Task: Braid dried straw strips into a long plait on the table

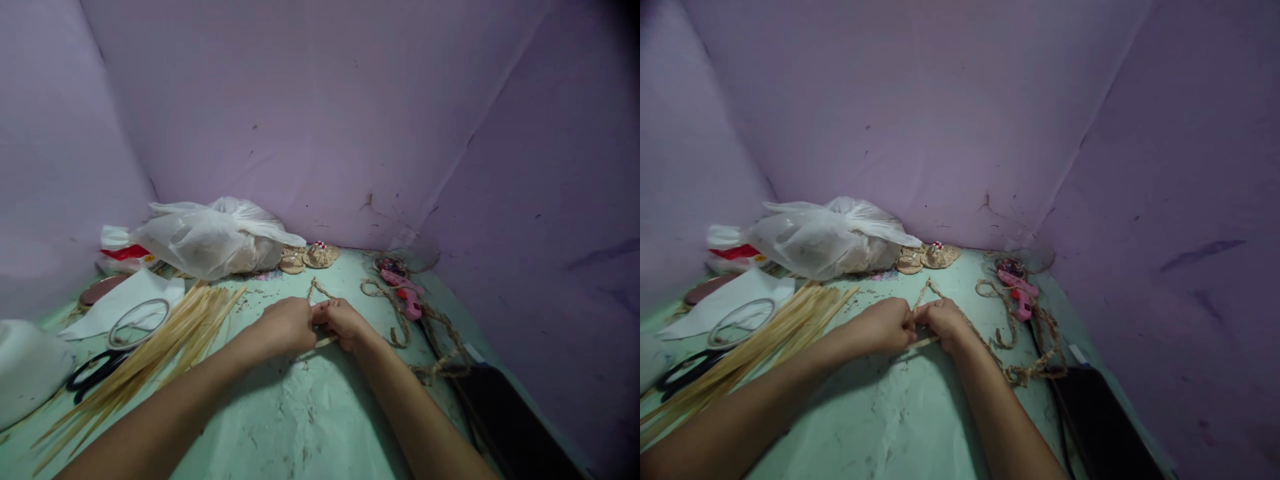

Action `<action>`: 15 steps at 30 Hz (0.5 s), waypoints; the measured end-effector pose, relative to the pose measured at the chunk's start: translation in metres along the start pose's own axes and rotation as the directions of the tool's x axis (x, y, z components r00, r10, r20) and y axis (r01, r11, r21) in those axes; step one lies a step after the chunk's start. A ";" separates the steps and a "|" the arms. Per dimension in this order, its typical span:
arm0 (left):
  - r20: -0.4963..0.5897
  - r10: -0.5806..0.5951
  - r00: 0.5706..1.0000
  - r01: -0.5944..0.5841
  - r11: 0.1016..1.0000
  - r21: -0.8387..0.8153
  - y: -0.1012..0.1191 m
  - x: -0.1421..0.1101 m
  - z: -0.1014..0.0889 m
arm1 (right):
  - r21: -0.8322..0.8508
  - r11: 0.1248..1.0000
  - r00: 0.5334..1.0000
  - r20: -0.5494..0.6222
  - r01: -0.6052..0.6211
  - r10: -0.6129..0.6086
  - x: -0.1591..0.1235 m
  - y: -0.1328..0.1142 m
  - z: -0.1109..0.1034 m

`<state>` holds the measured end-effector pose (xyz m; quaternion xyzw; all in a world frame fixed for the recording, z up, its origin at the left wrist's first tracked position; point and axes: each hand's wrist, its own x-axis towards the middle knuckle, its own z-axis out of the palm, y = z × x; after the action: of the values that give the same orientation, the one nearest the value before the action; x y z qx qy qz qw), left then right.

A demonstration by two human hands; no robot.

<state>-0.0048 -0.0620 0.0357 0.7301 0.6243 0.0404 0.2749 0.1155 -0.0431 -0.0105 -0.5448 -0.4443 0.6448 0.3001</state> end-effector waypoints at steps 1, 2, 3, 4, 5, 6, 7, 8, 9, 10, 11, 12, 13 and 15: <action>-0.001 -0.022 1.000 0.022 0.998 -0.054 -0.003 0.004 -0.005 | 0.005 1.000 1.000 0.015 -0.006 0.006 0.000 0.000 -0.001; -0.013 -0.063 0.998 0.061 0.988 -0.145 -0.006 0.009 -0.008 | 0.009 1.000 1.000 0.029 -0.012 0.012 0.001 0.000 -0.002; -0.033 -0.113 0.993 0.100 0.958 -0.269 -0.009 0.013 -0.010 | 0.011 1.000 0.999 0.039 -0.017 0.016 0.001 0.000 -0.003; -0.022 -0.160 0.987 0.138 0.908 -0.396 -0.011 0.017 -0.011 | 0.012 1.000 0.999 0.047 -0.019 0.018 0.002 0.000 -0.003; 0.016 -0.186 0.982 0.168 0.844 -0.510 -0.012 0.021 -0.009 | 0.011 1.000 0.998 0.054 -0.018 0.018 0.002 0.000 -0.004; 0.084 -0.186 0.979 0.198 0.773 -0.602 -0.013 0.024 -0.006 | 0.008 1.000 0.998 0.056 -0.015 0.014 0.002 0.000 -0.004; 0.169 -0.161 0.972 0.233 0.707 -0.667 -0.014 0.026 -0.003 | 0.006 1.000 0.998 0.054 -0.014 0.014 0.002 0.000 -0.005; 0.245 -0.121 0.962 0.263 0.652 -0.711 -0.015 0.028 0.001 | 0.008 1.000 0.999 0.053 -0.014 0.014 0.002 0.000 -0.005; 0.301 -0.080 0.950 0.287 0.606 -0.742 -0.016 0.029 0.004 | 0.014 1.000 0.998 0.055 -0.013 0.013 0.002 0.000 -0.005; 0.342 -0.047 0.938 0.306 0.569 -0.763 -0.018 0.030 0.007 | 0.021 1.000 0.998 0.064 -0.013 0.011 0.002 -0.001 -0.006; 0.373 -0.020 0.928 0.323 0.545 -0.774 -0.020 0.031 0.009 | 0.028 1.000 0.997 0.077 -0.007 0.005 0.002 -0.001 -0.006; 0.392 -0.003 0.920 0.332 0.539 -0.774 -0.021 0.031 0.010 | 0.024 1.000 0.996 0.094 0.005 -0.007 0.002 -0.001 -0.007; 0.397 0.008 0.918 0.327 0.553 -0.767 -0.023 0.032 0.011 | 0.004 1.000 0.994 0.108 0.025 -0.025 0.002 -0.001 -0.008; 0.361 -0.014 0.933 0.287 0.633 -0.719 -0.024 0.034 0.012 | -0.096 0.992 0.991 0.108 0.086 -0.076 0.004 0.000 -0.009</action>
<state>-0.0135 -0.0331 0.0052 0.4871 0.5550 0.1559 0.6561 0.1238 -0.0372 -0.0125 -0.5063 -0.5130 0.6363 0.2748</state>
